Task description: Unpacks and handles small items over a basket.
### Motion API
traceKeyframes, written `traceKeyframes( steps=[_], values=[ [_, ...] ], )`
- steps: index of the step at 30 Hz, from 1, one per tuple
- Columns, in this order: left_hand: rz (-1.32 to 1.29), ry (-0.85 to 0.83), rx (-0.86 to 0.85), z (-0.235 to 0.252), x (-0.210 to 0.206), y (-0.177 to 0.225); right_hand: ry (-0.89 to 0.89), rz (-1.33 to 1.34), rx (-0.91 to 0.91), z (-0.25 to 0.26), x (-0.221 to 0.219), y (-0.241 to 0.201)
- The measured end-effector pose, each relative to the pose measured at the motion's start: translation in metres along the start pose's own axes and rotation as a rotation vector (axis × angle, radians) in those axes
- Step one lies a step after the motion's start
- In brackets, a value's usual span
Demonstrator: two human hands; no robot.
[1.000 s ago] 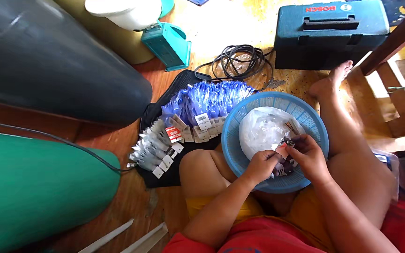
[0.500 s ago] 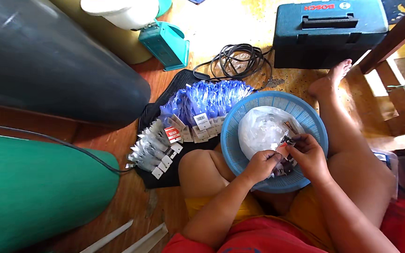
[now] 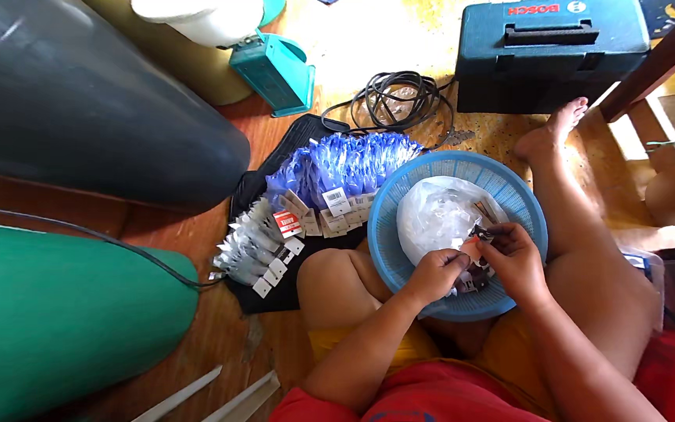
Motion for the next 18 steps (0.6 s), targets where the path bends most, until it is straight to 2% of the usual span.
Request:
traceKeyframes(
  steps=[7, 13, 18],
  values=[
    [-0.002, 0.001, -0.002, 0.001, 0.0, -0.001, 0.017, 0.005, 0.019, -0.001, -0.001, 0.0],
    [0.01, -0.008, -0.036, 0.003, 0.0, -0.002, 0.01, -0.013, 0.213, -0.004, -0.005, -0.014],
    [-0.066, 0.107, -0.144, 0.004, 0.012, 0.004, -0.033, -0.029, 0.301, -0.007, -0.01, -0.02]
  ],
)
Point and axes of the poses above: each hand's wrist, its own z-axis towards the middle knuckle, its own x-axis out of the back of the hand, y = z × x, the point moved 9 cm from there along z, towards the middle knuckle, and after that the axes turned 1 degree about x, right-handed, at the moved point
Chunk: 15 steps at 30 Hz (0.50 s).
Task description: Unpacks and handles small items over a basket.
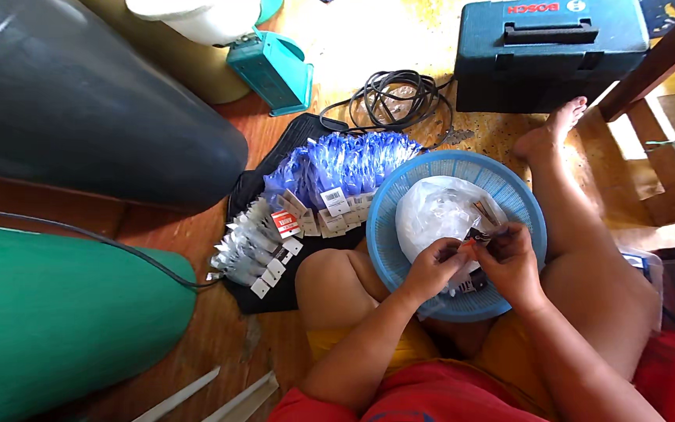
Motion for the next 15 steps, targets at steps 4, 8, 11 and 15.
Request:
traceKeyframes(
  steps=[4, 8, 11, 15],
  values=[
    [0.122, 0.08, -0.081, 0.003, 0.012, 0.001, -0.069, 0.115, -0.101, 0.007, 0.006, 0.013],
    [0.086, 0.117, -0.011, 0.003, 0.024, -0.005, 0.012, -0.247, -0.323, 0.035, 0.047, 0.051],
    [0.028, 0.151, 0.014, 0.003, 0.032, -0.006, -0.121, -0.595, -0.437, 0.053, 0.044, 0.075],
    [-0.018, 0.17, -0.014, 0.004, 0.039, -0.006, -0.207, -0.854, -0.464, 0.066, 0.02, 0.093]
  ],
)
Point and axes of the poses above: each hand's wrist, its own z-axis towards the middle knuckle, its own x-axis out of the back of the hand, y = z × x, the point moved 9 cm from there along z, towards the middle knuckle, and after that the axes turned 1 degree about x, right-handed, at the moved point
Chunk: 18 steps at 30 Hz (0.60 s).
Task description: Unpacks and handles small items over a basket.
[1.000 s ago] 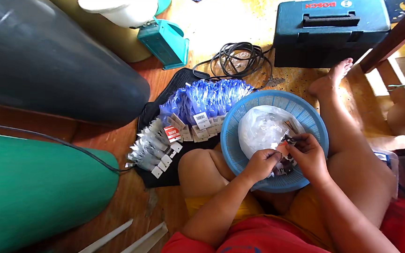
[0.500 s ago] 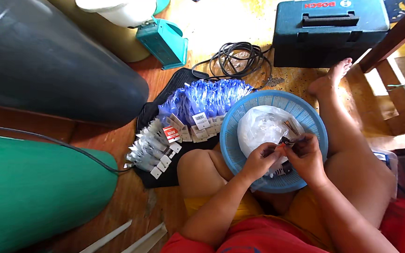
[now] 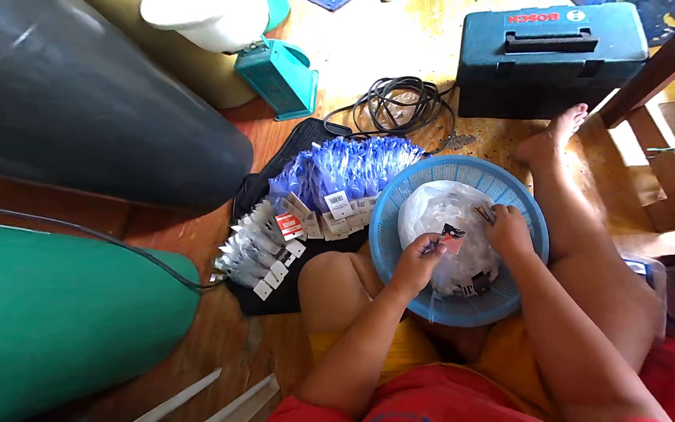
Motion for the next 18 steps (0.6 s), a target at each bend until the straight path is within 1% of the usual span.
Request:
traceKeyframes(
  steps=[4, 7, 10, 12, 15, 16, 18],
  values=[
    [-0.042, -0.017, 0.002, -0.001, 0.002, -0.002, -0.042, -0.089, -0.109, 0.011, -0.01, 0.008],
    [-0.066, -0.045, -0.04, -0.003, 0.0, 0.0, -0.056, -0.111, -0.121, 0.012, -0.008, 0.012],
    [-0.062, -0.109, -0.113, -0.006, -0.004, 0.007, -0.039, -0.114, -0.125, 0.01, -0.006, 0.015],
    [-0.024, -0.166, -0.222, -0.011, -0.007, 0.017, 0.043, -0.071, -0.086, 0.003, 0.007, 0.009],
    [0.041, -0.232, -0.443, -0.024, -0.008, 0.043, 0.256, 0.048, 0.077, -0.014, 0.04, -0.006],
    [0.046, -0.243, -0.507, -0.029, -0.007, 0.053, 0.32, 0.11, 0.138, -0.022, 0.051, -0.01],
    [-0.009, -0.258, -0.576, -0.032, -0.004, 0.067, 0.414, 0.292, 0.254, -0.035, 0.068, -0.014]
  ],
)
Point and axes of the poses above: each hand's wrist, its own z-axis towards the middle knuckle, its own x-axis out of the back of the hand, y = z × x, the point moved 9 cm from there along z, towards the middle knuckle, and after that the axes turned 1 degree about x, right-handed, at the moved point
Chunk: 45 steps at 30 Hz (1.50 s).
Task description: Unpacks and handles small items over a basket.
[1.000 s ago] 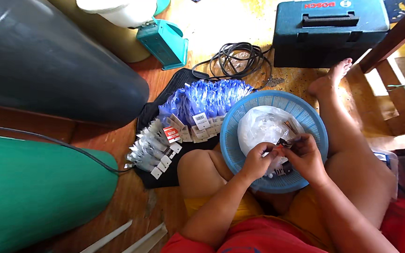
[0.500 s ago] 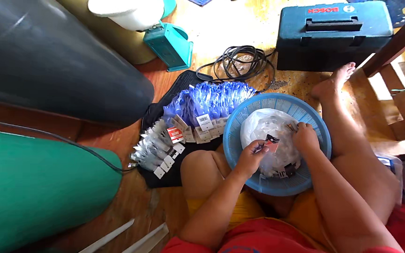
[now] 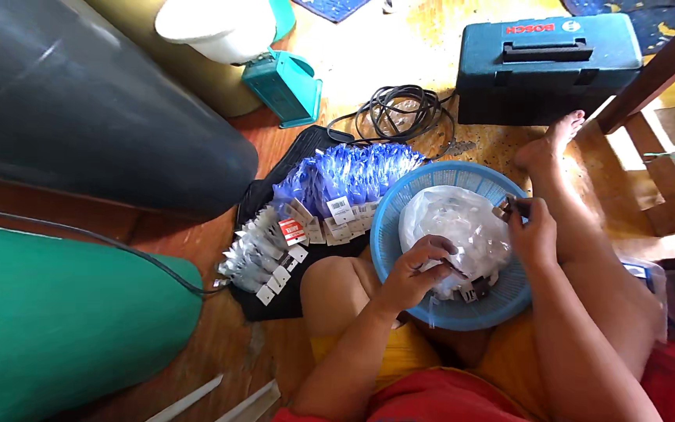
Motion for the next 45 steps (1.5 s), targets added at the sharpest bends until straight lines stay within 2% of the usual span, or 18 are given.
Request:
traceKeyframes(
  steps=[3, 5, 8, 10, 12, 14, 17, 21, 29, 45],
  values=[
    [-0.254, 0.009, -0.013, 0.007, 0.004, 0.003, 0.082, 0.506, -0.041, -0.004, 0.008, 0.005],
    [-0.442, 0.015, -0.002, 0.011, 0.003, 0.002, 0.081, 0.94, -0.208, -0.01, -0.004, 0.012],
    [-0.579, 0.02, 0.012, 0.014, -0.001, 0.001, 0.022, 1.185, -0.488, -0.025, -0.023, 0.012],
    [-0.605, 0.028, 0.034, 0.014, -0.004, -0.001, -0.042, 1.203, -0.613, -0.032, -0.033, 0.01],
    [-0.593, 0.049, 0.058, 0.014, -0.005, -0.002, -0.153, 1.183, -0.576, -0.035, -0.038, 0.002],
    [-0.489, 0.13, 0.097, 0.014, -0.001, -0.002, -0.251, 1.118, -0.37, -0.036, -0.035, -0.01],
    [-0.163, 0.299, 0.158, 0.013, 0.005, 0.007, -0.342, 0.997, -0.057, -0.042, -0.025, -0.036],
    [0.116, 0.338, 0.099, 0.014, 0.002, 0.023, -0.421, 1.022, 0.216, -0.053, -0.023, -0.068],
    [0.297, 0.402, -0.006, 0.016, -0.005, 0.028, -0.334, 0.973, 0.236, -0.057, -0.027, -0.077],
    [0.164, 0.445, 0.09, 0.01, -0.003, 0.014, -0.307, 0.913, 0.245, -0.057, -0.029, -0.07]
  ],
)
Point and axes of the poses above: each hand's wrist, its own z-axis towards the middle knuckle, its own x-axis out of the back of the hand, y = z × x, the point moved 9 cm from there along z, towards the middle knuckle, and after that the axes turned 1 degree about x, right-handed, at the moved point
